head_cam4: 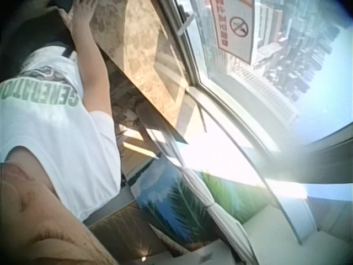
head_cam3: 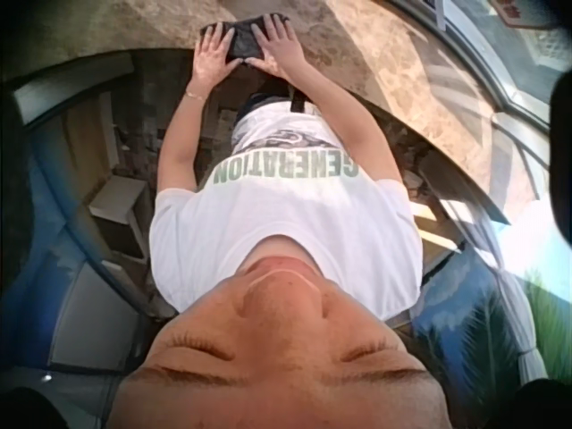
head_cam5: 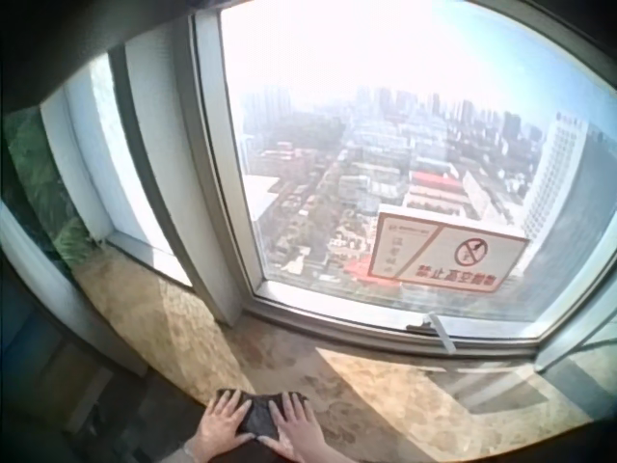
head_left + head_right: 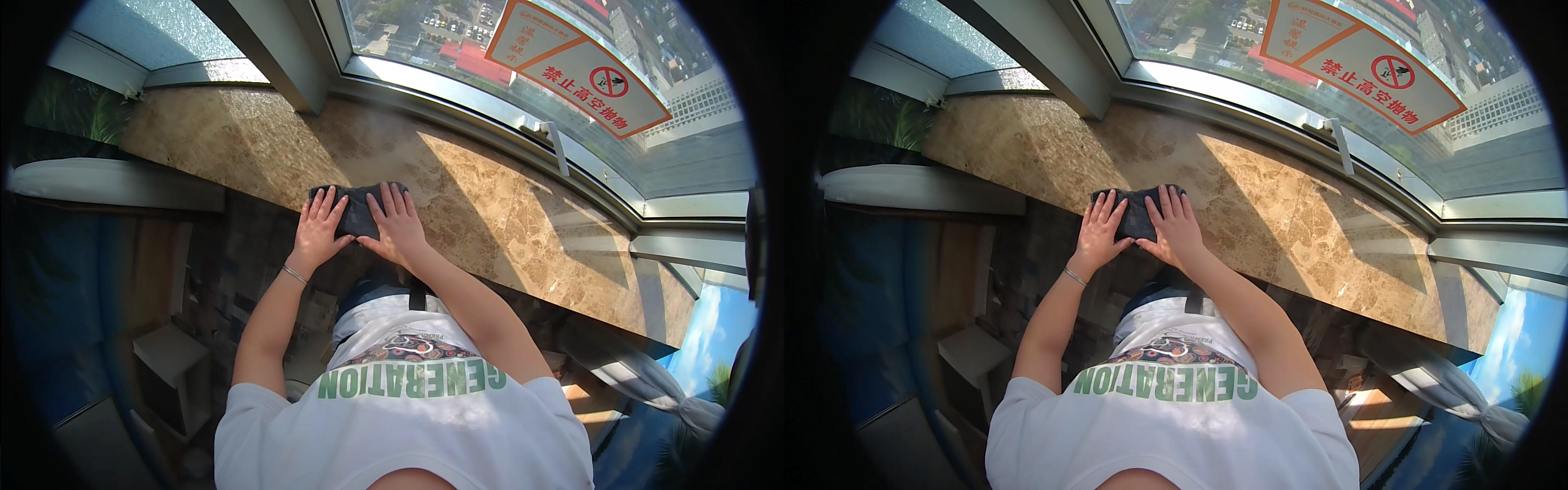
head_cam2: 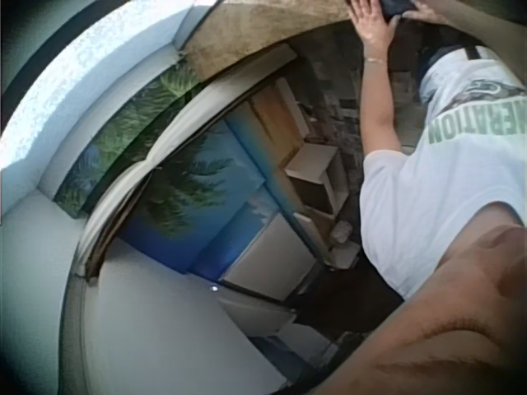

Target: The person wipes a large window and the surrounding window sill using a dark cloth. They clean the glass surface and the sill area repeatedly, moving the cloth across different sections of the window.

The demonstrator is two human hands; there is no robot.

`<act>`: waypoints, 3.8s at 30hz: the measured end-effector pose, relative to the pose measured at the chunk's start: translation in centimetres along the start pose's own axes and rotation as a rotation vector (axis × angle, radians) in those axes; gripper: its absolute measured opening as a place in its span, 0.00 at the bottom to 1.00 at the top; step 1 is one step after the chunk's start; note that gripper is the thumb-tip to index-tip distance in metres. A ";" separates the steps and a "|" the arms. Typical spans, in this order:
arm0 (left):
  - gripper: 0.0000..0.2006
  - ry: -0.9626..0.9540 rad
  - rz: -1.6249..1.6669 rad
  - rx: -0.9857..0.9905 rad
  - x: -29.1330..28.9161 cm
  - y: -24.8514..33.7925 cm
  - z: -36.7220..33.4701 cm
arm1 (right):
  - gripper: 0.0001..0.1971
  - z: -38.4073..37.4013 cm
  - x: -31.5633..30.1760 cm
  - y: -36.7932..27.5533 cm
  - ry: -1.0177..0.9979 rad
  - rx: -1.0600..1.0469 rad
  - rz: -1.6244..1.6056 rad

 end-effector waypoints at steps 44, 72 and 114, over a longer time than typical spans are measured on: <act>0.30 -0.092 0.186 0.694 10.6 56.3 -8.2 | 0.33 43.2 -16.1 31.7 0.189 1.086 0.143; 0.17 0.640 0.533 0.404 -7.5 36.1 -22.1 | 0.13 13.0 -24.9 27.5 0.807 0.459 -0.455; 0.25 0.902 0.279 0.207 -11.3 28.7 -33.2 | 0.23 -2.2 -29.1 25.2 0.904 0.000 0.441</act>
Point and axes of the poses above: each hand's wrist, its own z-axis away from the middle knuckle, its own x-axis out of the palm, y = z × x, the point moved 5 cm from there along -z, towards the middle knuckle, and after that the axes turned 3 degrees about x, right-handed, at the moved point
